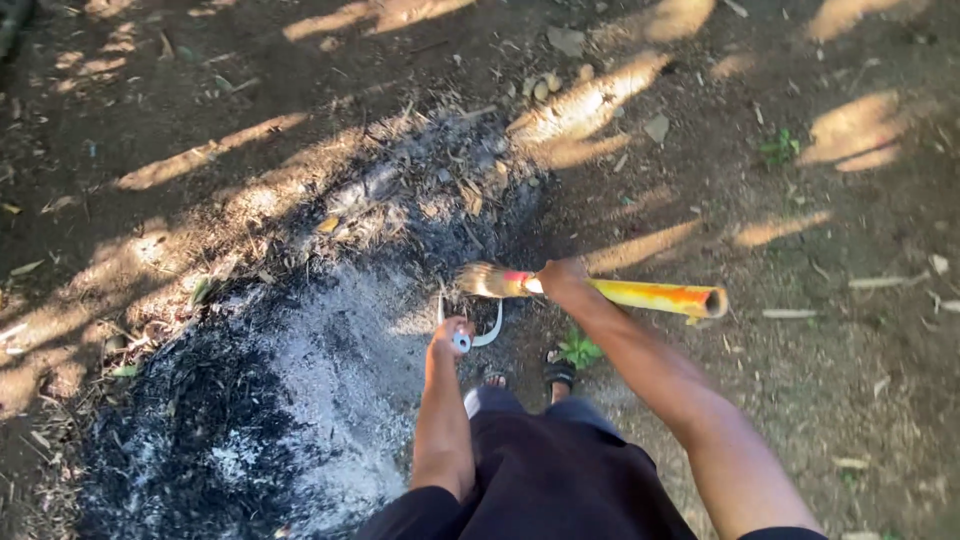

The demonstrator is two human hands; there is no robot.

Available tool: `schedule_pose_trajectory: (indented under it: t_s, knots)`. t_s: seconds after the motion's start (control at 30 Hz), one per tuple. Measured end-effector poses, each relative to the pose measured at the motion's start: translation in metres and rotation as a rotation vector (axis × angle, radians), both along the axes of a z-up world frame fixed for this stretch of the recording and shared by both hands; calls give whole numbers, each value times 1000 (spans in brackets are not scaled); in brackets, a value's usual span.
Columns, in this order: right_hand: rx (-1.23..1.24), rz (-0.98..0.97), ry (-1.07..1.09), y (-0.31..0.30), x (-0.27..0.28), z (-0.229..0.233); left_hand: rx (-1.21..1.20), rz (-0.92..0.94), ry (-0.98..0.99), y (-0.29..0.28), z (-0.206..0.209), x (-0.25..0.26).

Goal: Sweeping ash and outdoor debris into a dustpan.

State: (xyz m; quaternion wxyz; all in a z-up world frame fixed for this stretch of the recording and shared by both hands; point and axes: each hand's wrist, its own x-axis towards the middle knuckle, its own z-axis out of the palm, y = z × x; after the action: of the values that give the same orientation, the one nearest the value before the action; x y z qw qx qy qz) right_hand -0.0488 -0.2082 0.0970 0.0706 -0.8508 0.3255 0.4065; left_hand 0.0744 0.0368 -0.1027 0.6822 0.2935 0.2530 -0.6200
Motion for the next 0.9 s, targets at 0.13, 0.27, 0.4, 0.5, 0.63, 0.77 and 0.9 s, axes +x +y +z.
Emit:
schedule_pose_trajectory:
  t_s: [0.13,0.27,0.4,0.5,0.63,0.77,0.9]
  knots:
    - [-62,54,-82,32,-34,-13,14,70,336,18,-28,4]
    - [-10,-50,-63,50,-51,-6,90,-44,176,21,-28,5]
    - [-13,-30,-50,70,-69,10,28,-144,202,37,-31,-20]
    - [-8,-22,-34,78,-74,37,49,-141,130,53,-15,-35]
    - [-2,-38,-13,96,-86,73,-2,-220,-28,93,21,-52]
    - [-39,-25,0,112,-120,87,40,-270,-45,118,19,-64]
    - [-73,-146,-89,138,-172,89,54,-379,-10,135,22,-85]
